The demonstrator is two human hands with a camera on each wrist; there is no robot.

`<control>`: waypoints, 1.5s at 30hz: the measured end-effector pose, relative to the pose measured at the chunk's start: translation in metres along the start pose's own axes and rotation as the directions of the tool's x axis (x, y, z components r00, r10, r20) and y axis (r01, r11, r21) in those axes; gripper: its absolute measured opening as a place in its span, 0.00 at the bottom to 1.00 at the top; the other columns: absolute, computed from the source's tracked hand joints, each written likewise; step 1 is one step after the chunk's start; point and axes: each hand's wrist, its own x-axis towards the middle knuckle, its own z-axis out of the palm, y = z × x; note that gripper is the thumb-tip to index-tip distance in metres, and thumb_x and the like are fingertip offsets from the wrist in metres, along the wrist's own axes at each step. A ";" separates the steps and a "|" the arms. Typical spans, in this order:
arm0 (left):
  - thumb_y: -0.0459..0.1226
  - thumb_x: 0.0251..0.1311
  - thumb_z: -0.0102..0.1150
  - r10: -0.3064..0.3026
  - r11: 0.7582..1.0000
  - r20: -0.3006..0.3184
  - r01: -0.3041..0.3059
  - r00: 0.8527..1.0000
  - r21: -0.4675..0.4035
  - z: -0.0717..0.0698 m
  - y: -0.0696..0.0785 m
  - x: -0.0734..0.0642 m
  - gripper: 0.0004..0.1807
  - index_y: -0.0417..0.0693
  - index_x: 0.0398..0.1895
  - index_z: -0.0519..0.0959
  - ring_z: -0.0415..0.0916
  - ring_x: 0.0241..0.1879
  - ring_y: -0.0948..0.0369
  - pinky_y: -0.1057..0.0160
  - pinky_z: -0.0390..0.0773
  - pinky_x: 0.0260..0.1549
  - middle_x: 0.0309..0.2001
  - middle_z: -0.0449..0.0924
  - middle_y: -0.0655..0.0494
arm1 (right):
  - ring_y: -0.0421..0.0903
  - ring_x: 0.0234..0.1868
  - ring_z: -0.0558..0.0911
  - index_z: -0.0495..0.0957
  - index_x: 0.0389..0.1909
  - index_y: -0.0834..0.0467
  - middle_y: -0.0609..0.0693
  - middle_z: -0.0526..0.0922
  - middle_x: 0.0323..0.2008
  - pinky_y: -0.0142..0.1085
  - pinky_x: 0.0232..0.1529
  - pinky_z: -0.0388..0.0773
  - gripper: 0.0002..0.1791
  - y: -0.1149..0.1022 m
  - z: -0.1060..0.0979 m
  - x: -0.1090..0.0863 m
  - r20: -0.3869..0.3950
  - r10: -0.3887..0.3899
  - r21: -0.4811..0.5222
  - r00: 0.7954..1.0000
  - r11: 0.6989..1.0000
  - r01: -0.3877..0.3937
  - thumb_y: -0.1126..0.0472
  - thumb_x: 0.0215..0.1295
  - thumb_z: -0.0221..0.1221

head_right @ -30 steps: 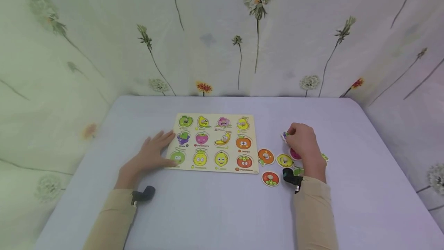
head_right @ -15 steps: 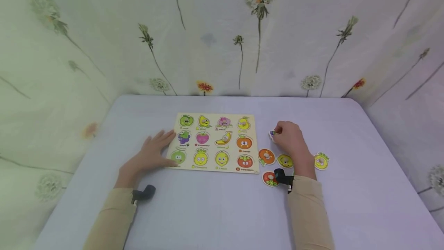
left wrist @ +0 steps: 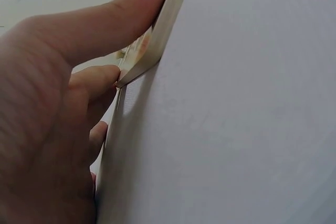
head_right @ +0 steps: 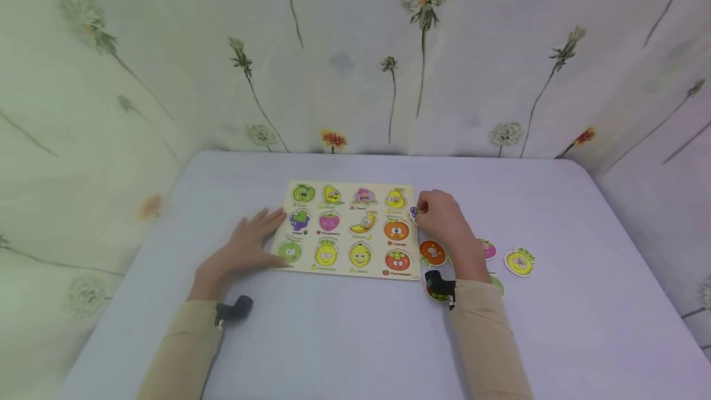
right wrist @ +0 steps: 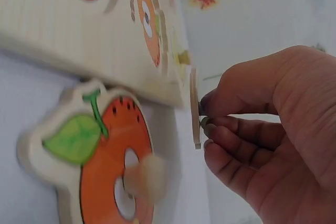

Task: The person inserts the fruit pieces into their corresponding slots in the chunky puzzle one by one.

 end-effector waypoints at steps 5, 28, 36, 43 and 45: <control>0.63 0.44 0.71 0.009 1.000 -0.013 -0.008 1.000 0.010 0.002 -0.003 0.003 0.61 0.57 0.80 0.51 0.35 0.82 0.52 0.38 0.33 0.77 0.81 0.46 0.62 | 0.53 0.40 0.73 0.79 0.36 0.61 0.57 0.78 0.37 0.41 0.39 0.72 0.05 -0.011 0.007 0.007 0.011 -0.033 -0.007 0.999 0.999 0.033 0.63 0.63 0.60; 0.62 0.42 0.72 -0.012 1.000 -0.027 0.012 1.000 0.004 0.005 -0.002 0.002 0.61 0.55 0.79 0.53 0.37 0.81 0.51 0.38 0.33 0.77 0.80 0.49 0.61 | 0.48 0.32 0.72 0.75 0.26 0.56 0.52 0.73 0.28 0.36 0.29 0.68 0.06 -0.045 0.029 0.014 0.051 -0.153 -0.002 0.987 0.988 0.153 0.64 0.61 0.60; 0.62 0.42 0.73 -0.004 1.000 -0.033 0.004 0.999 -0.001 0.006 -0.003 0.002 0.61 0.55 0.79 0.54 0.37 0.81 0.51 0.38 0.33 0.77 0.80 0.49 0.61 | 0.49 0.34 0.72 0.76 0.26 0.55 0.52 0.76 0.29 0.37 0.33 0.69 0.04 -0.057 0.037 0.018 0.037 -0.226 -0.039 0.973 0.973 0.227 0.65 0.58 0.61; 0.63 0.41 0.72 -0.001 1.000 -0.038 0.001 0.999 0.002 0.007 -0.006 0.004 0.61 0.57 0.79 0.53 0.37 0.81 0.52 0.38 0.33 0.77 0.80 0.48 0.62 | 0.48 0.33 0.72 0.76 0.28 0.54 0.51 0.75 0.29 0.36 0.32 0.69 0.04 -0.071 0.042 0.019 0.048 -0.243 -0.043 0.969 0.969 0.245 0.64 0.60 0.61; 0.63 0.41 0.72 -0.001 1.000 -0.038 0.001 0.999 0.003 0.008 -0.007 0.005 0.62 0.57 0.79 0.53 0.36 0.81 0.52 0.38 0.33 0.77 0.80 0.48 0.63 | 0.48 0.33 0.72 0.76 0.28 0.55 0.51 0.74 0.29 0.37 0.32 0.68 0.04 -0.075 0.043 0.020 0.049 -0.247 -0.040 0.968 0.968 0.249 0.64 0.61 0.61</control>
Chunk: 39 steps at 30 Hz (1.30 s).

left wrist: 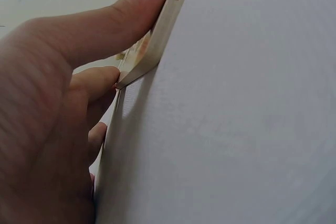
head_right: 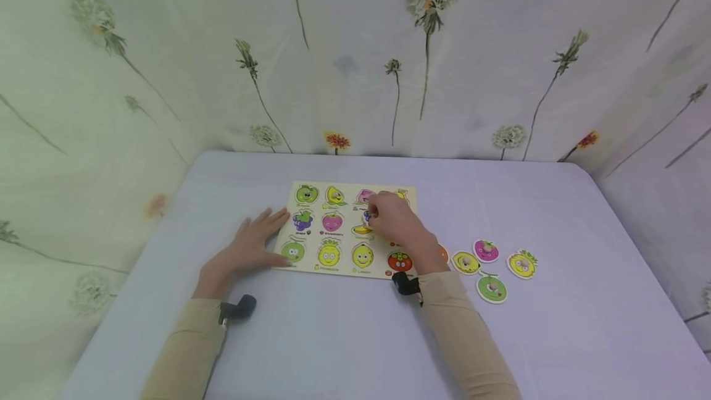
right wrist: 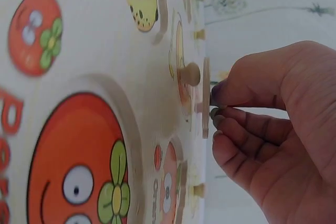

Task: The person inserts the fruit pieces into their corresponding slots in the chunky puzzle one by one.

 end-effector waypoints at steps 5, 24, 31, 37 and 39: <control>0.63 0.41 0.72 0.003 1.000 0.007 -0.003 1.000 -0.003 0.000 0.000 0.000 0.62 0.57 0.79 0.53 0.36 0.81 0.52 0.38 0.32 0.77 0.80 0.48 0.62 | 0.47 0.34 0.72 0.77 0.28 0.54 0.51 0.75 0.30 0.36 0.33 0.69 0.04 -0.006 0.003 0.005 0.021 -0.002 0.017 1.000 1.000 0.001 0.63 0.61 0.62; 0.64 0.42 0.72 0.006 1.000 -0.002 -0.006 1.000 0.002 -0.001 -0.001 0.000 0.61 0.57 0.79 0.53 0.36 0.81 0.52 0.38 0.33 0.77 0.80 0.48 0.62 | 0.47 0.35 0.71 0.76 0.31 0.53 0.50 0.75 0.32 0.36 0.34 0.68 0.03 -0.026 0.020 0.024 0.050 -0.071 -0.016 0.996 0.997 0.072 0.63 0.61 0.60; 0.64 0.43 0.72 -0.003 1.000 0.013 0.003 1.000 -0.001 -0.001 0.000 0.001 0.61 0.57 0.79 0.52 0.35 0.82 0.53 0.39 0.31 0.77 0.81 0.47 0.64 | 0.46 0.36 0.70 0.77 0.31 0.52 0.47 0.75 0.31 0.36 0.38 0.67 0.04 -0.032 0.028 0.028 0.025 -0.135 -0.033 0.990 0.990 0.136 0.65 0.60 0.60; 0.63 0.43 0.72 -0.006 1.000 0.011 0.006 1.000 0.000 0.000 -0.002 0.002 0.61 0.58 0.79 0.52 0.35 0.82 0.53 0.39 0.32 0.77 0.80 0.47 0.64 | 0.44 0.34 0.70 0.74 0.29 0.51 0.47 0.73 0.31 0.33 0.32 0.67 0.06 -0.042 0.032 0.030 0.033 -0.145 0.005 0.989 0.989 0.145 0.66 0.61 0.59; 0.63 0.43 0.72 -0.008 1.000 0.009 0.008 1.000 0.002 0.001 -0.002 0.002 0.61 0.58 0.79 0.53 0.35 0.82 0.53 0.39 0.32 0.77 0.80 0.47 0.64 | 0.44 0.34 0.71 0.73 0.29 0.51 0.47 0.73 0.31 0.33 0.33 0.68 0.07 -0.047 0.033 0.030 0.036 -0.149 0.016 0.988 0.989 0.149 0.66 0.61 0.59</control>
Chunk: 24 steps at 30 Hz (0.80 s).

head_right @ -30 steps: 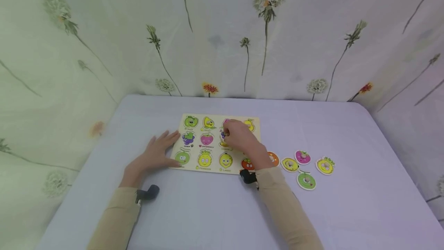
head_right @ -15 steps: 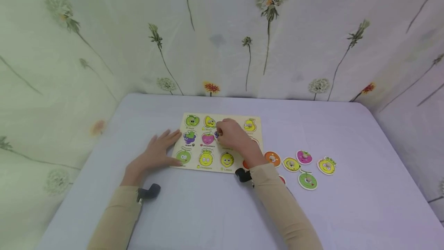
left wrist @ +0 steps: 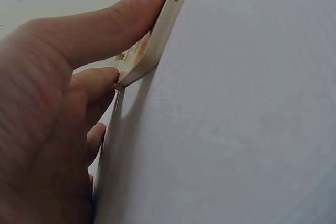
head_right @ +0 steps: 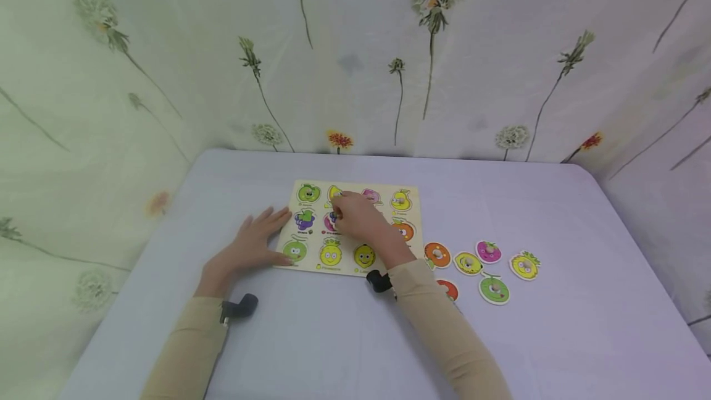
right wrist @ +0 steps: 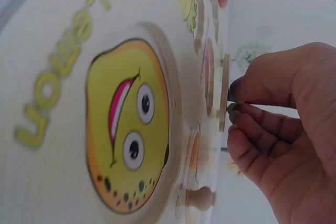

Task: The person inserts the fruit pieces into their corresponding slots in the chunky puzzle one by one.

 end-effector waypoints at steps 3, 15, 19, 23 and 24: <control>0.63 0.43 0.72 0.001 1.000 -0.002 -0.001 1.000 -0.002 -0.001 0.000 -0.001 0.61 0.57 0.79 0.53 0.36 0.82 0.52 0.38 0.32 0.77 0.80 0.48 0.63 | 0.43 0.34 0.71 0.73 0.28 0.52 0.47 0.73 0.31 0.34 0.33 0.68 0.08 -0.005 0.001 0.002 0.003 -0.011 -0.003 1.000 1.000 0.011 0.67 0.60 0.59; 0.63 0.43 0.72 0.006 1.000 0.005 -0.006 1.000 -0.001 -0.002 0.001 -0.002 0.60 0.58 0.79 0.53 0.36 0.82 0.53 0.38 0.32 0.77 0.80 0.48 0.64 | 0.44 0.36 0.72 0.77 0.33 0.54 0.47 0.75 0.33 0.34 0.36 0.69 0.04 -0.020 0.008 0.014 0.052 -0.054 -0.010 0.997 0.998 0.054 0.67 0.61 0.58; 0.64 0.43 0.72 0.004 1.000 0.006 -0.004 1.000 0.004 -0.001 0.000 -0.001 0.61 0.59 0.79 0.52 0.35 0.82 0.54 0.39 0.32 0.77 0.80 0.47 0.65 | 0.44 0.37 0.72 0.77 0.33 0.53 0.47 0.74 0.33 0.34 0.36 0.69 0.03 -0.024 0.012 0.018 0.075 -0.043 -0.008 0.996 0.999 0.043 0.65 0.64 0.58; 0.63 0.43 0.73 0.007 1.000 0.005 -0.007 1.000 0.000 -0.002 0.001 -0.001 0.61 0.59 0.79 0.52 0.35 0.82 0.53 0.38 0.32 0.77 0.80 0.47 0.65 | 0.43 0.36 0.72 0.76 0.32 0.52 0.46 0.74 0.32 0.33 0.35 0.69 0.04 -0.027 0.016 0.023 0.078 -0.049 -0.036 0.996 0.998 0.052 0.64 0.66 0.57; 0.63 0.43 0.72 0.008 1.000 0.005 -0.008 1.000 0.002 -0.002 0.000 -0.001 0.61 0.59 0.79 0.52 0.35 0.82 0.53 0.38 0.32 0.77 0.80 0.47 0.65 | 0.43 0.35 0.73 0.76 0.32 0.52 0.46 0.74 0.32 0.33 0.35 0.69 0.04 -0.028 0.017 0.024 0.076 -0.052 -0.042 0.996 0.998 0.056 0.64 0.67 0.57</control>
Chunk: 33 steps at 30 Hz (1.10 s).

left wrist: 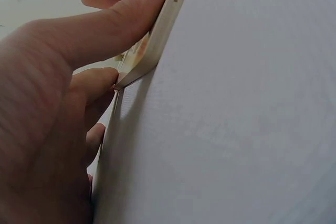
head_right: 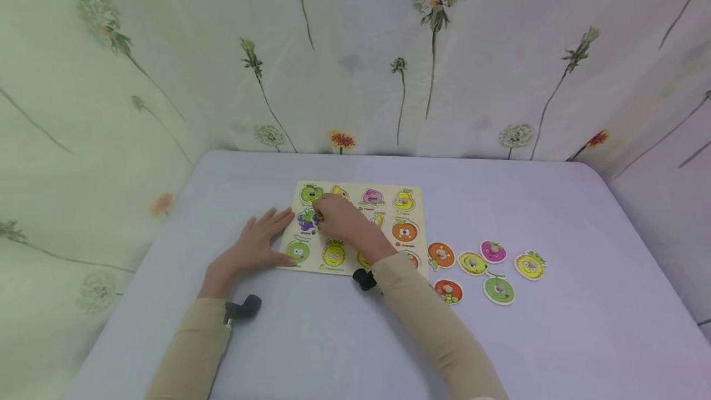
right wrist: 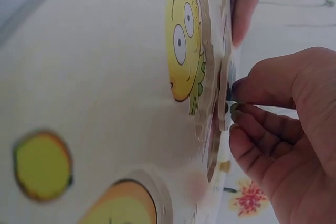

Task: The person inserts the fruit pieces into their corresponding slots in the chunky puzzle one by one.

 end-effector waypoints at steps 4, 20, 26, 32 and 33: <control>0.64 0.44 0.72 -0.005 1.000 0.004 0.005 1.000 0.012 0.000 -0.001 0.000 0.61 0.60 0.79 0.51 0.35 0.82 0.54 0.39 0.32 0.77 0.80 0.46 0.66 | 0.43 0.35 0.73 0.77 0.32 0.52 0.46 0.74 0.32 0.33 0.36 0.69 0.05 -0.003 0.001 0.003 -0.005 -0.015 -0.003 1.000 1.000 0.015 0.65 0.66 0.58; 0.62 0.44 0.73 0.011 1.000 -0.009 -0.011 1.000 -0.003 -0.003 0.004 -0.003 0.60 0.57 0.79 0.54 0.37 0.81 0.52 0.36 0.33 0.76 0.80 0.49 0.63 | 0.43 0.36 0.73 0.77 0.35 0.53 0.46 0.76 0.33 0.33 0.37 0.71 0.03 -0.015 -0.002 0.011 0.018 -0.010 -0.014 1.000 1.000 0.010 0.63 0.68 0.56; 0.62 0.44 0.73 0.012 1.000 -0.010 -0.012 1.000 0.001 -0.004 0.003 -0.002 0.60 0.57 0.79 0.54 0.37 0.81 0.52 0.37 0.33 0.76 0.80 0.49 0.63 | 0.42 0.35 0.73 0.78 0.35 0.52 0.45 0.76 0.33 0.32 0.36 0.71 0.04 -0.016 0.001 0.016 0.025 -0.024 -0.011 0.999 1.000 0.024 0.63 0.69 0.56; 0.62 0.45 0.73 0.015 1.000 -0.006 -0.015 1.000 -0.006 -0.004 0.003 -0.002 0.60 0.56 0.79 0.53 0.36 0.82 0.52 0.36 0.33 0.76 0.80 0.49 0.63 | 0.42 0.37 0.74 0.79 0.37 0.52 0.44 0.77 0.34 0.32 0.39 0.71 0.04 -0.018 0.004 0.020 0.027 -0.023 -0.009 0.999 1.000 0.023 0.62 0.69 0.56; 0.62 0.45 0.73 0.014 1.000 -0.005 -0.014 1.000 -0.005 -0.004 0.003 -0.002 0.60 0.56 0.79 0.53 0.36 0.82 0.52 0.36 0.33 0.76 0.80 0.48 0.63 | 0.42 0.37 0.74 0.79 0.37 0.52 0.44 0.77 0.34 0.32 0.39 0.71 0.03 -0.018 0.004 0.020 0.027 -0.024 -0.007 0.999 1.000 0.024 0.62 0.69 0.56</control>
